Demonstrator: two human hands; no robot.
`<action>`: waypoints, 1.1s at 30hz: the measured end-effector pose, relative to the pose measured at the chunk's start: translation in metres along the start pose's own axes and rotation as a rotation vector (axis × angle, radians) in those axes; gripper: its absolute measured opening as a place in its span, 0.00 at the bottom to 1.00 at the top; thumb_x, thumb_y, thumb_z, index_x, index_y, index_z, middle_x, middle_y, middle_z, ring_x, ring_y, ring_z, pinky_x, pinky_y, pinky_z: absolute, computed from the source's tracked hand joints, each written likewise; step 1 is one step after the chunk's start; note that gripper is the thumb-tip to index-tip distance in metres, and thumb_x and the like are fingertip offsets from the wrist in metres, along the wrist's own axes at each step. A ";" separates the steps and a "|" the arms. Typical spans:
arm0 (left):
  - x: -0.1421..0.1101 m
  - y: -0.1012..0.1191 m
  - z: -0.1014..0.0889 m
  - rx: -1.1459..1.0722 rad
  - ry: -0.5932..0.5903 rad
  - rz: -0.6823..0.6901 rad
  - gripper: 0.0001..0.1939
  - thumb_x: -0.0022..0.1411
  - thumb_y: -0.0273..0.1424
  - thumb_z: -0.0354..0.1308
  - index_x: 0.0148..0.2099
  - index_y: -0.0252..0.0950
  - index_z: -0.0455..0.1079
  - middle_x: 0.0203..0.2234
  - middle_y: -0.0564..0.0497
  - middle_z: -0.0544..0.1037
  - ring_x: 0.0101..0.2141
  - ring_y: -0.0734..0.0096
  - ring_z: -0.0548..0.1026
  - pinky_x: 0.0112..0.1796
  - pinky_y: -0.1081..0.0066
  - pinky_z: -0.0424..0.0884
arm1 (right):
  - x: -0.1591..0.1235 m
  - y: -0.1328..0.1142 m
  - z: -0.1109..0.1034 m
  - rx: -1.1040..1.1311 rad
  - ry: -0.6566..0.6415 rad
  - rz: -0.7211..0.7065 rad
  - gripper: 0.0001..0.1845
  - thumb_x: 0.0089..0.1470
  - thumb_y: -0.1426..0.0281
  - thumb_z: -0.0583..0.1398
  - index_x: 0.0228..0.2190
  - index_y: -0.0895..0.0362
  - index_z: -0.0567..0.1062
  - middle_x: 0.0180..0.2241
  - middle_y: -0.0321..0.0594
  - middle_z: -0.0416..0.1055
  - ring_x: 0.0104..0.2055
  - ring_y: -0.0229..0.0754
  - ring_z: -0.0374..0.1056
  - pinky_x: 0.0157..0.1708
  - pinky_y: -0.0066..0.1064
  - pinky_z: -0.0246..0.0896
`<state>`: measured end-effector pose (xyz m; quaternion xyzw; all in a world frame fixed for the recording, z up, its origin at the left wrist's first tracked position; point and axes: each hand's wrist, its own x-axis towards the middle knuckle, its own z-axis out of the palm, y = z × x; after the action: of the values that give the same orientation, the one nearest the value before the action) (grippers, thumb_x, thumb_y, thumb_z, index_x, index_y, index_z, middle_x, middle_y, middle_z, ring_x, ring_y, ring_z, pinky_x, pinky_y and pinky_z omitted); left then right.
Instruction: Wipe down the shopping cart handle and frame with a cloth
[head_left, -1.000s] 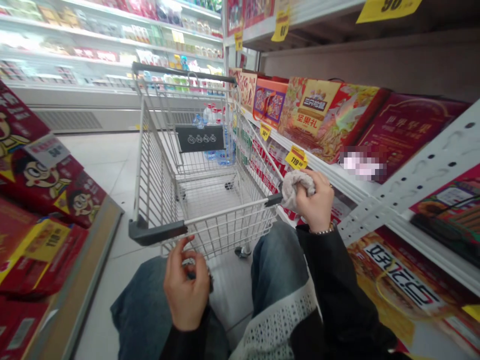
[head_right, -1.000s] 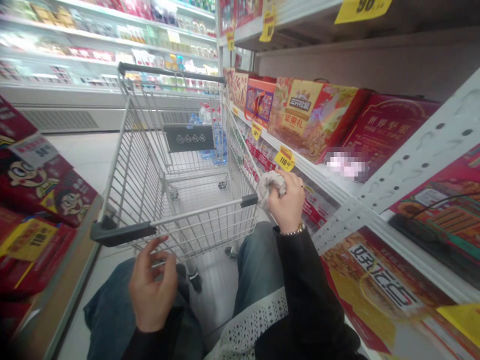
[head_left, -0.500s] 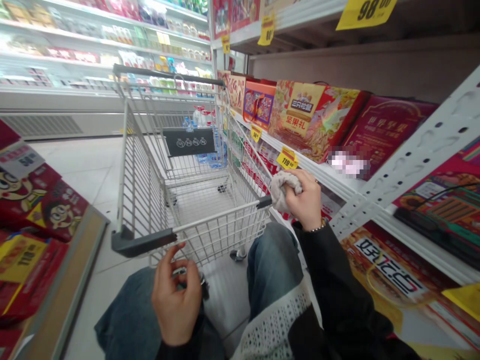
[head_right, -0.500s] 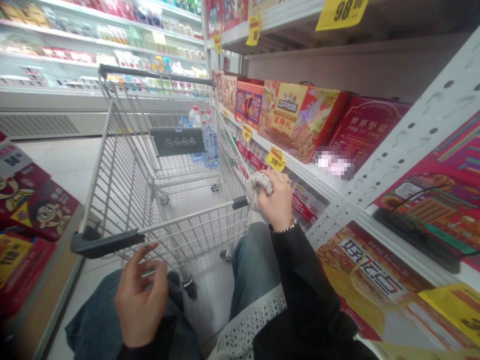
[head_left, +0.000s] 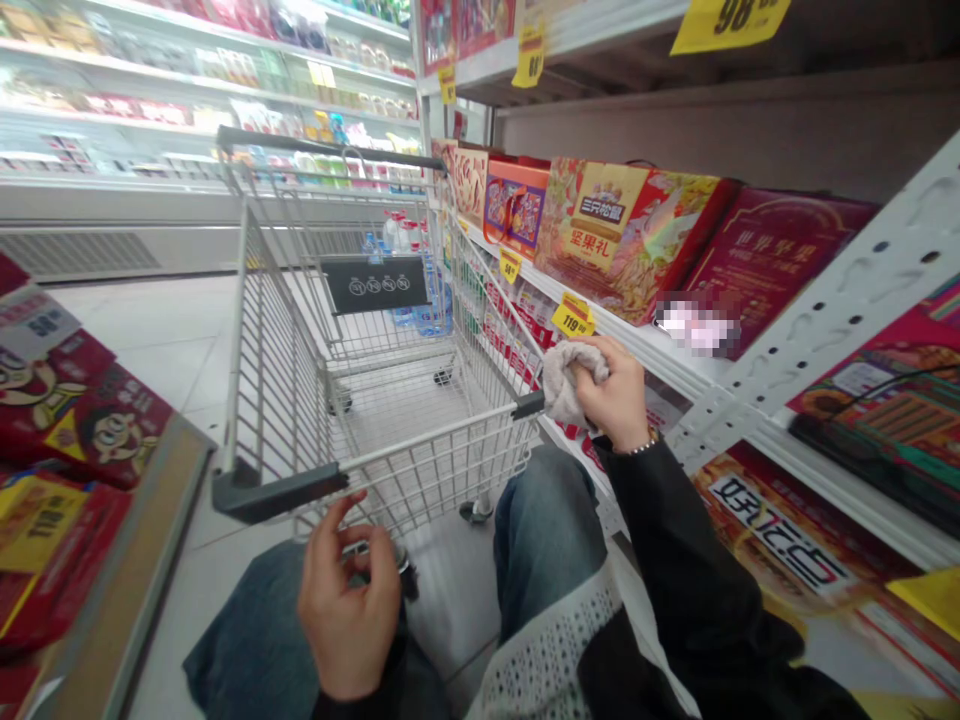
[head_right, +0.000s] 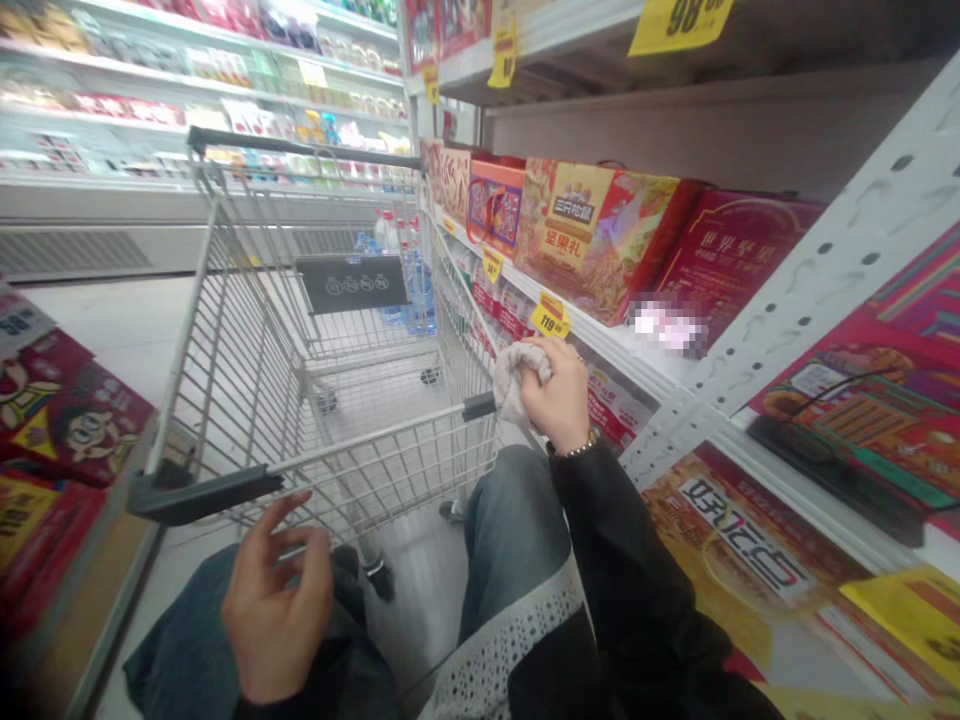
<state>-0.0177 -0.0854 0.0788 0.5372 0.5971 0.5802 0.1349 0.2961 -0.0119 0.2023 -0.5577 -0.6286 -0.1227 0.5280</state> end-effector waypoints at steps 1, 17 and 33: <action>0.000 0.000 0.000 0.000 -0.001 -0.001 0.21 0.65 0.35 0.60 0.60 0.42 0.71 0.54 0.49 0.78 0.36 0.76 0.75 0.31 0.79 0.72 | -0.002 -0.002 -0.001 0.004 -0.001 0.002 0.16 0.51 0.76 0.60 0.41 0.56 0.81 0.42 0.45 0.81 0.47 0.54 0.75 0.52 0.49 0.68; -0.001 -0.001 0.002 -0.014 0.004 0.028 0.21 0.66 0.34 0.59 0.61 0.40 0.70 0.54 0.46 0.77 0.36 0.74 0.75 0.30 0.77 0.73 | -0.012 -0.005 0.003 -0.051 0.061 0.030 0.14 0.53 0.73 0.60 0.42 0.55 0.81 0.43 0.46 0.81 0.48 0.54 0.75 0.53 0.50 0.68; -0.002 0.003 0.000 0.024 -0.009 0.029 0.21 0.67 0.33 0.58 0.61 0.41 0.68 0.52 0.47 0.77 0.34 0.75 0.75 0.29 0.78 0.73 | -0.021 -0.020 0.002 -0.079 0.045 -0.013 0.15 0.55 0.72 0.61 0.44 0.53 0.80 0.44 0.44 0.81 0.49 0.54 0.75 0.54 0.50 0.69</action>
<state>-0.0155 -0.0875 0.0802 0.5499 0.5956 0.5726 0.1226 0.2753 -0.0297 0.1931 -0.5711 -0.6149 -0.1633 0.5188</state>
